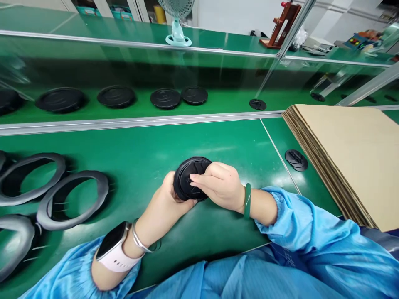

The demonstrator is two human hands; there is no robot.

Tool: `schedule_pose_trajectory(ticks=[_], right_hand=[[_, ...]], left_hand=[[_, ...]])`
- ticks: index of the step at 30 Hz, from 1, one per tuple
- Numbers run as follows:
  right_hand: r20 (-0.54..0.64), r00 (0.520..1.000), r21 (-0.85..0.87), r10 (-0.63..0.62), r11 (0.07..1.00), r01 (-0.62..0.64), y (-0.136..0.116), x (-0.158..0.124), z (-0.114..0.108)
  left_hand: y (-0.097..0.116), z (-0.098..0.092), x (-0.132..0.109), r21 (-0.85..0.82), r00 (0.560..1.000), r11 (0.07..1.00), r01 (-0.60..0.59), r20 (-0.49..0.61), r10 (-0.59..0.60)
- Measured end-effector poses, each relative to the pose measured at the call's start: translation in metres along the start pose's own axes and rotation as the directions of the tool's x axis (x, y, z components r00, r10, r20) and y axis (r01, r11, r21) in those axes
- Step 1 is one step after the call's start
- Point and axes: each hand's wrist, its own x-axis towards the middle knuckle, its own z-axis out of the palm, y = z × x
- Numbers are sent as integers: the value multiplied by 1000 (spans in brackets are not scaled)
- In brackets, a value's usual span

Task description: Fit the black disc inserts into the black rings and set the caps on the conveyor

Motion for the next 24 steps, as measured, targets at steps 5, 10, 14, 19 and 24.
schedule_pose_trajectory(ticks=[5, 10, 14, 19, 24], right_hand=[[98, 995, -92, -28, 995, 37, 1, 0, 0], [194, 981, -149, -9, 988, 38, 1, 0, 0], [187, 982, -114, 32, 993, -11, 0, 1, 0], [201, 979, -120, 38, 993, -14, -1, 2, 0], [243, 968, -84, 66, 995, -46, 0, 2, -3]], left_hand=[[0, 0, -1, -10, 1000, 1000, 21, -19, -21], [1, 0, -1, 5, 1000, 1000, 25, -14, -25], [3, 0, -1, -9, 999, 999, 46, -8, -46], [6, 2, -3, 19, 998, 998, 62, -13, -62], [9, 1, -4, 65, 998, 996, 68, -12, -67]])
